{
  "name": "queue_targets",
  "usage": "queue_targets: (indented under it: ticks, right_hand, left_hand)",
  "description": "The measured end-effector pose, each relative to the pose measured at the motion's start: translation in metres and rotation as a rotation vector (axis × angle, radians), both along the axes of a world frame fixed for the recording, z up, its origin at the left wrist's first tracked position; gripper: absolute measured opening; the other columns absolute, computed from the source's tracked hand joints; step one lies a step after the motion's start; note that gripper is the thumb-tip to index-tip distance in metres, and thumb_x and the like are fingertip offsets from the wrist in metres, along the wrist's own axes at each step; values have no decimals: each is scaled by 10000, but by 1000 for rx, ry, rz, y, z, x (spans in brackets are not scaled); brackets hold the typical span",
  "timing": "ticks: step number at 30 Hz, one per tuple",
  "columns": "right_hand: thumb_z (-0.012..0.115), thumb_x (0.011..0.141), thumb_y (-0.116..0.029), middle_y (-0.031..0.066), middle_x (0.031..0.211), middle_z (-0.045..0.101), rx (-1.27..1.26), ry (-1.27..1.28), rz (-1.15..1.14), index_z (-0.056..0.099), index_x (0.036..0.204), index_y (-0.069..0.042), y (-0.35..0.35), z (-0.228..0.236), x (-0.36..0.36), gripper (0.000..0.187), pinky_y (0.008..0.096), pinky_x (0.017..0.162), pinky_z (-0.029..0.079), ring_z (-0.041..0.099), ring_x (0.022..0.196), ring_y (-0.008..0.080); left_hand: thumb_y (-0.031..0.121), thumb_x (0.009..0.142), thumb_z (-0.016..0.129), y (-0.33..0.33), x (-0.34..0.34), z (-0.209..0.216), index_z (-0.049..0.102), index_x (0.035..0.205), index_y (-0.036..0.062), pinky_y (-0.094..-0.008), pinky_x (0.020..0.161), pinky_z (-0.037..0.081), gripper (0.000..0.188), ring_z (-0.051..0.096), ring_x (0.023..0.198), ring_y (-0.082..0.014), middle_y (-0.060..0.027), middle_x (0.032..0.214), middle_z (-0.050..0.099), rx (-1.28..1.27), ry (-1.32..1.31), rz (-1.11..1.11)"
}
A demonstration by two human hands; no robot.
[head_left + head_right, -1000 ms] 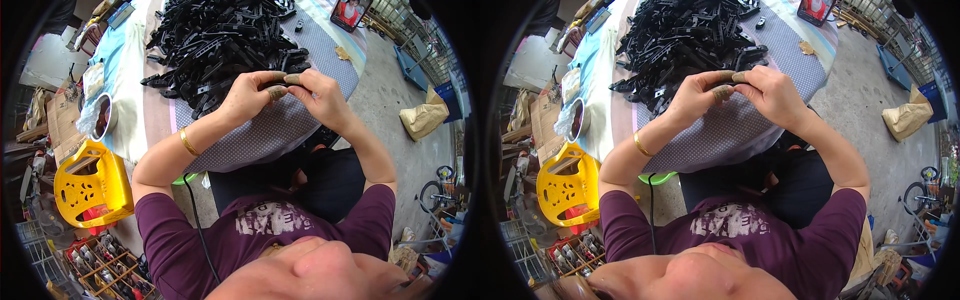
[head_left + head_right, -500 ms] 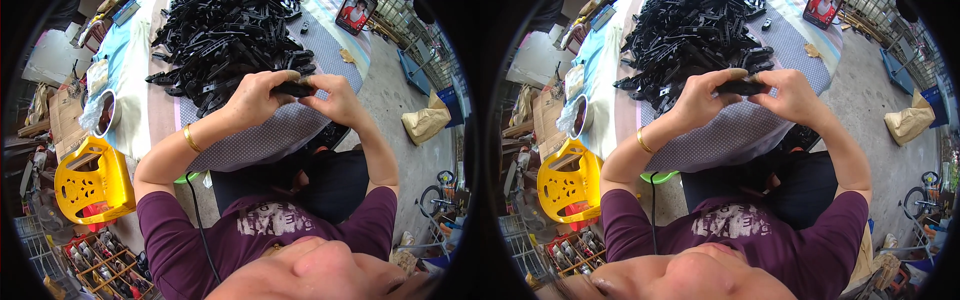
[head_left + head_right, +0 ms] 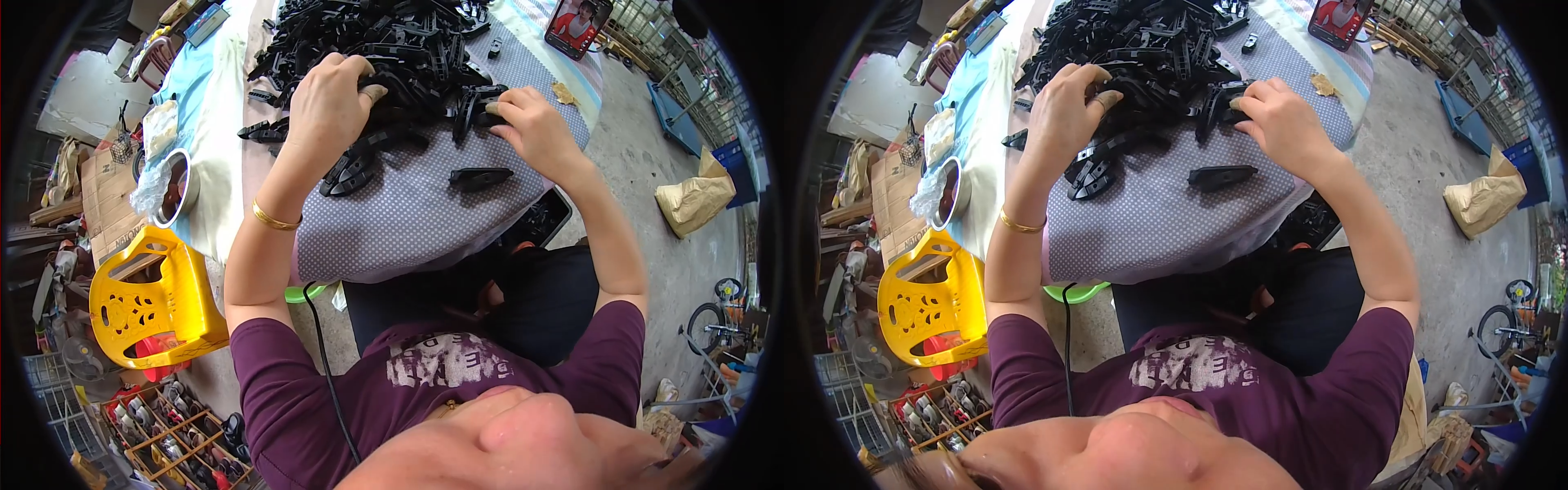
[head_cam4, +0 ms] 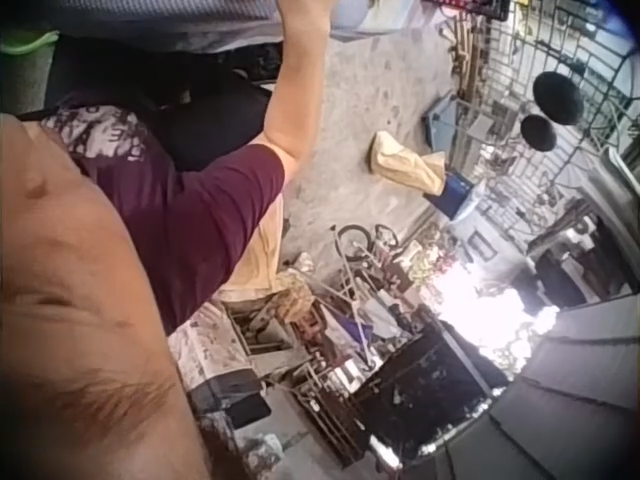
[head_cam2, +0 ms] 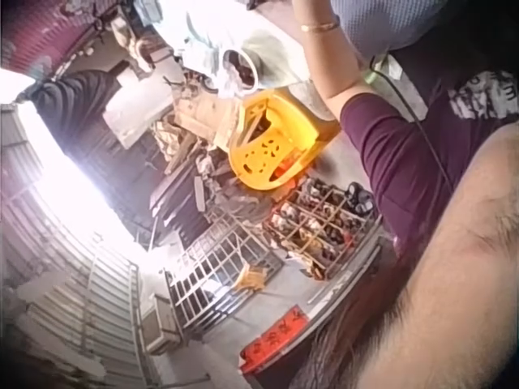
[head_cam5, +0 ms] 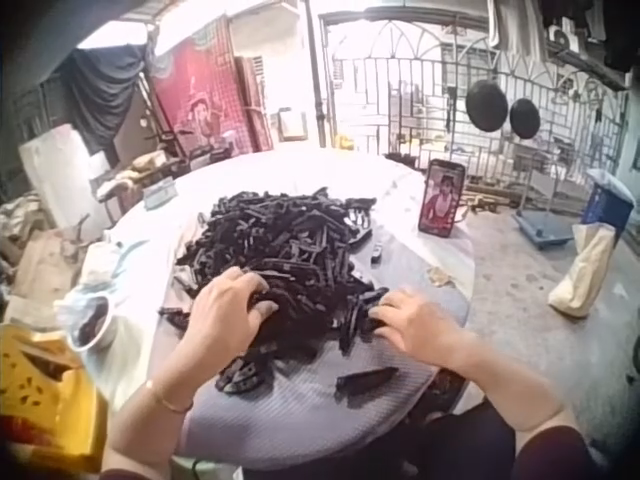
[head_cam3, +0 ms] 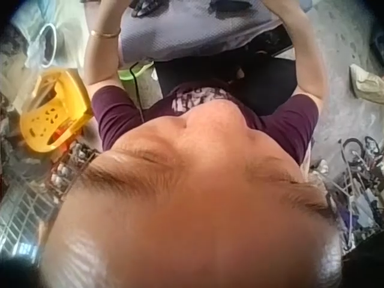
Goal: Assembling small black plastic components by hand.
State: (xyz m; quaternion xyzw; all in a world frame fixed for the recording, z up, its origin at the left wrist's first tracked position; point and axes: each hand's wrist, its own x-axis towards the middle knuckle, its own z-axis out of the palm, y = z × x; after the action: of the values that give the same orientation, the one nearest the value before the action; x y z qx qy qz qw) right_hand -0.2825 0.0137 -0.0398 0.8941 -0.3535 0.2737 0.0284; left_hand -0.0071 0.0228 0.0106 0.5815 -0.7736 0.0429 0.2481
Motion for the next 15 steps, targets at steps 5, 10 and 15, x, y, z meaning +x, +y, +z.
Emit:
queue_targets:
  ticks: [5,10,15]
  right_hand:
    - [707,726,-106,103,888,603,95,47,-84,587,925,-6,1,3,-3,252,363,740,470,567,828,282]
    - [705,753,-104,107,940,631,278,-157,-117,576,935,-8,12,12,-1,242,328,696,482,598,785,258]
    - [695,760,-51,137,1057,625,142,-401,339,569,933,-12,41,32,24,217,290,690,489,624,819,218]
  left_hand:
    - [245,821,666,-4,-1,-3,610,937,2,-346,727,497,275,620,832,-276,-131,893,625,-333,122,-181]
    - [267,884,608,-2,-15,-6,532,992,15,-251,596,511,285,642,709,-147,-89,825,629,-227,702,-455]
    - [322,950,501,28,-44,-17,541,1003,31,-215,471,429,298,554,549,-101,-35,673,560,776,1303,-492]
